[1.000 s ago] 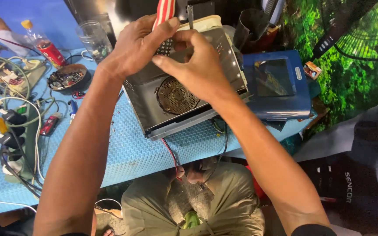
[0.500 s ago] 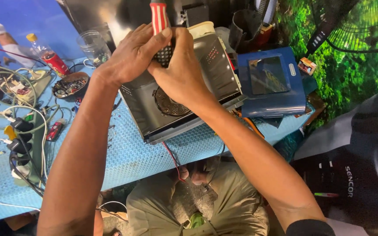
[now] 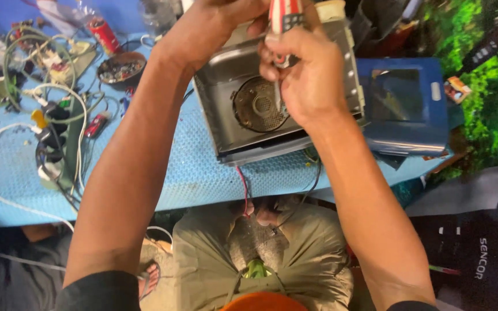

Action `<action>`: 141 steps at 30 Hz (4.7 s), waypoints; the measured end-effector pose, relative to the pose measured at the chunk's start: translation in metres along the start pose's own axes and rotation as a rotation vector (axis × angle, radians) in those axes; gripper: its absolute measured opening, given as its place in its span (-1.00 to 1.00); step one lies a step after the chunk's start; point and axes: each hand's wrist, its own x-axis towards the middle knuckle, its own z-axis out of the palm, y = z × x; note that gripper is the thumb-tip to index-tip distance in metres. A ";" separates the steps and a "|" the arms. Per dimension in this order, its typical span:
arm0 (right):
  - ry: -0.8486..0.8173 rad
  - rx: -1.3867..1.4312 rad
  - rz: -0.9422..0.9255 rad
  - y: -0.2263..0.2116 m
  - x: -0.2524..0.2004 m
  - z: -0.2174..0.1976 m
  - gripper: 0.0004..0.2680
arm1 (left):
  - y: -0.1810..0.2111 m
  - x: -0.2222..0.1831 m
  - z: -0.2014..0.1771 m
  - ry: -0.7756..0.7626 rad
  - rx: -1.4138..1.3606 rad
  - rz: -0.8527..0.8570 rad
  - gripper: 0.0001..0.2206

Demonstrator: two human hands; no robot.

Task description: Disassembling a small kitchen appliance by removing screws and prying off the outer metal casing to access internal components.

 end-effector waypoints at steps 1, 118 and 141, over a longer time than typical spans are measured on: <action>-0.002 0.006 0.014 0.001 -0.003 0.000 -0.71 | 0.003 -0.003 0.001 0.008 0.000 -0.013 -0.79; 0.472 -1.410 -0.372 -0.013 -0.083 -0.026 -0.80 | -0.037 0.013 0.059 0.448 1.050 0.571 -0.59; 0.428 -0.973 -0.024 -0.023 -0.071 -0.025 -0.77 | -0.061 0.018 0.058 0.483 1.040 0.462 -0.73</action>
